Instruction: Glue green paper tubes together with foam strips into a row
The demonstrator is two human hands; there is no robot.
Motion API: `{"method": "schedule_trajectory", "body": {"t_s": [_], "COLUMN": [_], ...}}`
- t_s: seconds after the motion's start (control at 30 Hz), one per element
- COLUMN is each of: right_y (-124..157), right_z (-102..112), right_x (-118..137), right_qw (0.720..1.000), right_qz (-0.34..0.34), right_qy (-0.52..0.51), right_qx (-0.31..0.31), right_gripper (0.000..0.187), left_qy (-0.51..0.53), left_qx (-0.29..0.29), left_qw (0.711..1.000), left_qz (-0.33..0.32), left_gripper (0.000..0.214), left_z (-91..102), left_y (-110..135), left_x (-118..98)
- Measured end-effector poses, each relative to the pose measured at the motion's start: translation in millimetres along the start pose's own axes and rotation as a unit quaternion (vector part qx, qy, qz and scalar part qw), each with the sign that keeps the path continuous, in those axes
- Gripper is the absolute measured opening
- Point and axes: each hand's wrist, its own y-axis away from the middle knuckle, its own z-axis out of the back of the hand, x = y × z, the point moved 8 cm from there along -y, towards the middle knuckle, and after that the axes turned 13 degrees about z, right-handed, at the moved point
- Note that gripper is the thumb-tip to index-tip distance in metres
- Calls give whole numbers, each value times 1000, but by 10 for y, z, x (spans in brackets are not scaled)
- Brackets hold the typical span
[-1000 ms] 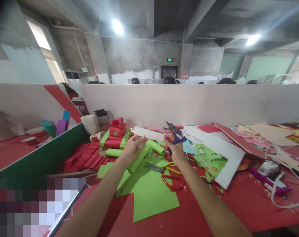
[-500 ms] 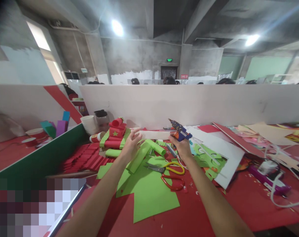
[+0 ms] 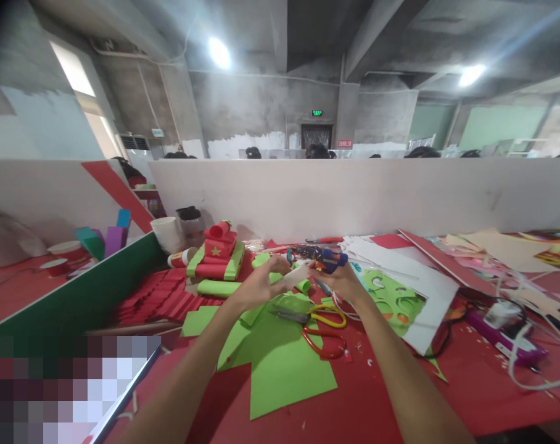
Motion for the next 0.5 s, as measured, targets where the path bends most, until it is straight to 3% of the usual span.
{"method": "schedule_trajectory", "body": {"t_s": [0.17, 0.33, 0.5], "right_y": [12, 23, 15], "right_z": [-33, -62, 92], "right_x": [52, 31, -126], "right_qw": [1000, 999, 993], "right_qz": [-13, -47, -57], "right_qy": [-7, -20, -21], "right_qx": [15, 3, -99], "right_gripper": [26, 28, 29], "left_qy": [48, 62, 95], "left_qx": [59, 45, 41], "left_qw": [996, 996, 991], "left_qz": [37, 55, 87], "left_gripper": [35, 32, 40], "left_z": [-64, -67, -8], "left_y": [33, 1, -32], "left_x": [-42, 29, 129]}}
